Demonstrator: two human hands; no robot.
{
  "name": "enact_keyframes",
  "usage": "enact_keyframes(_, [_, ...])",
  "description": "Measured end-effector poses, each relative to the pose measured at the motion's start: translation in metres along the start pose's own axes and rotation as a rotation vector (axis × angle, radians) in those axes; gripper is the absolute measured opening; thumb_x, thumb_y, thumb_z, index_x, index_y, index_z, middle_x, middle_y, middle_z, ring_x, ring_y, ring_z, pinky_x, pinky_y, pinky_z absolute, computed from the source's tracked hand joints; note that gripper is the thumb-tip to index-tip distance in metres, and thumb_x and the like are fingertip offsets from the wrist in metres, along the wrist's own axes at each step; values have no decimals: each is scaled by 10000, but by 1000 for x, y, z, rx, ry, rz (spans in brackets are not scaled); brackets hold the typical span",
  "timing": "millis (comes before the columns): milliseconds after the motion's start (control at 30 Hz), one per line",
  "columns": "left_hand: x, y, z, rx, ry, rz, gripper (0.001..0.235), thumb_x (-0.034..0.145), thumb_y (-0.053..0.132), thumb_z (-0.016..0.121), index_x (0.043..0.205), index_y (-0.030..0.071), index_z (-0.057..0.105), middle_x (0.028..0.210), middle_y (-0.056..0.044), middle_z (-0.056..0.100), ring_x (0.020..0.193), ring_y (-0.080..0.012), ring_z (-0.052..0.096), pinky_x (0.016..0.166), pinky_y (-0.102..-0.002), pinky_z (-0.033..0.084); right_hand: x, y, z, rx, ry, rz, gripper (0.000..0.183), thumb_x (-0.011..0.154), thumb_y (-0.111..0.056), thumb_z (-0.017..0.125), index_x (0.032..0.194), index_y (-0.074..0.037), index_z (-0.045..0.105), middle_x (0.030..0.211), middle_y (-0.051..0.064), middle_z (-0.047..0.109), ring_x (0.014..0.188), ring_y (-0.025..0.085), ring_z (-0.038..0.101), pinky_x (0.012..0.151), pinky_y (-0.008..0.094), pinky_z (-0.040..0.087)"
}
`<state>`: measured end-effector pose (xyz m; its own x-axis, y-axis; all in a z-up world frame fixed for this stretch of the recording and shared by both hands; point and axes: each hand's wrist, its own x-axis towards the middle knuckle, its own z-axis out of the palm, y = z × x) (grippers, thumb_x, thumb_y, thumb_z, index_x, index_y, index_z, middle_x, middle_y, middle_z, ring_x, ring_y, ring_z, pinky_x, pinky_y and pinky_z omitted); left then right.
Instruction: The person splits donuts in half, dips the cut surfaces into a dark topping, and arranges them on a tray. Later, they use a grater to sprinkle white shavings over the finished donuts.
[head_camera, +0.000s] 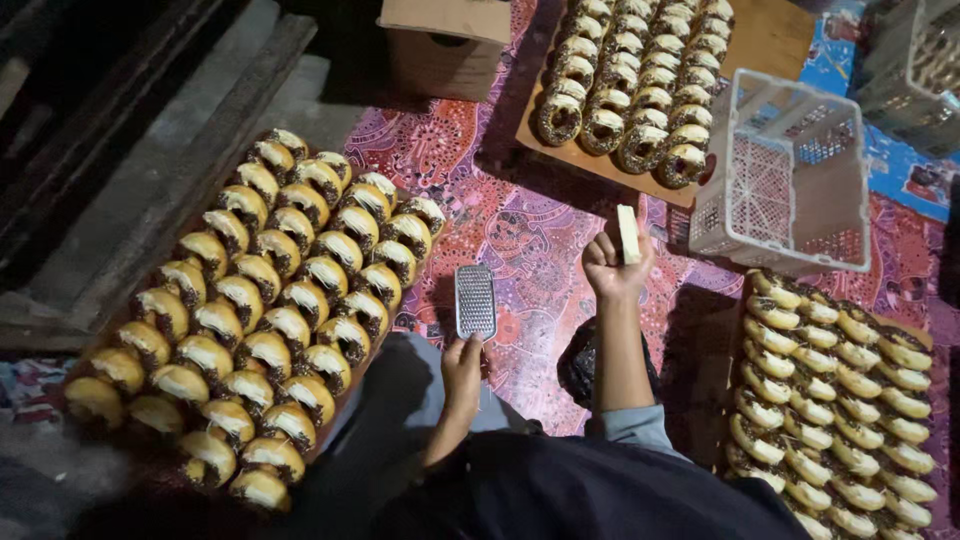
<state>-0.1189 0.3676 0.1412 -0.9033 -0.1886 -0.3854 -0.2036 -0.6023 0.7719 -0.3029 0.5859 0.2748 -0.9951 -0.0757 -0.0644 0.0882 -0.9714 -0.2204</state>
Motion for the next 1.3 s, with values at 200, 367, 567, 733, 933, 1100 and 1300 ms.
enact_keyframes(200, [-8,7,-9,-57,40,-32,276,1009,226,577,814,32,585,638,-60,590,459,-147,550,400,-297,422,4,5,4,17,-167,135,339,1088,-338,499,824,-131,545,656,-26,368,472,103,253,460,274,192])
enact_keyframes(367, [-13,23,-35,-96,99,24,313,1028,258,576,828,18,595,651,-63,585,470,-142,542,418,-286,425,21,42,3,-27,-242,269,327,1088,-366,524,853,-141,562,651,-26,373,485,110,265,491,286,211])
enact_keyframes(567, [-12,35,-88,-194,249,119,306,1033,286,576,849,42,583,663,-50,588,482,-132,541,419,-289,439,37,115,21,-148,-279,419,257,1058,-383,565,958,-149,597,692,-17,451,515,127,321,511,298,253])
enact_keyframes(733, [2,27,-145,-322,381,219,227,1012,261,590,900,65,562,680,-43,590,481,-136,545,404,-302,441,40,198,30,-355,-179,556,208,988,-339,585,1077,-157,632,835,14,615,520,140,383,501,298,323])
enact_keyframes(933, [27,12,-187,-430,428,259,298,1070,270,561,878,43,545,667,-31,556,475,-112,507,395,-291,415,33,326,31,-917,-235,827,189,944,-194,567,1116,-144,627,934,55,672,586,137,512,472,271,367])
enact_keyframes(1100, [49,23,-214,-328,538,203,252,1085,259,511,902,92,555,695,8,566,512,-88,517,425,-276,423,29,410,13,-1656,-403,801,176,964,-199,581,1119,-127,626,878,40,689,612,115,587,448,282,401])
enact_keyframes(1300, [101,35,-227,-330,472,235,249,1099,256,492,920,97,560,681,15,527,495,-77,464,413,-261,375,47,471,-9,-1897,-854,429,218,980,-203,656,1159,-81,631,906,69,734,733,123,682,618,282,522])
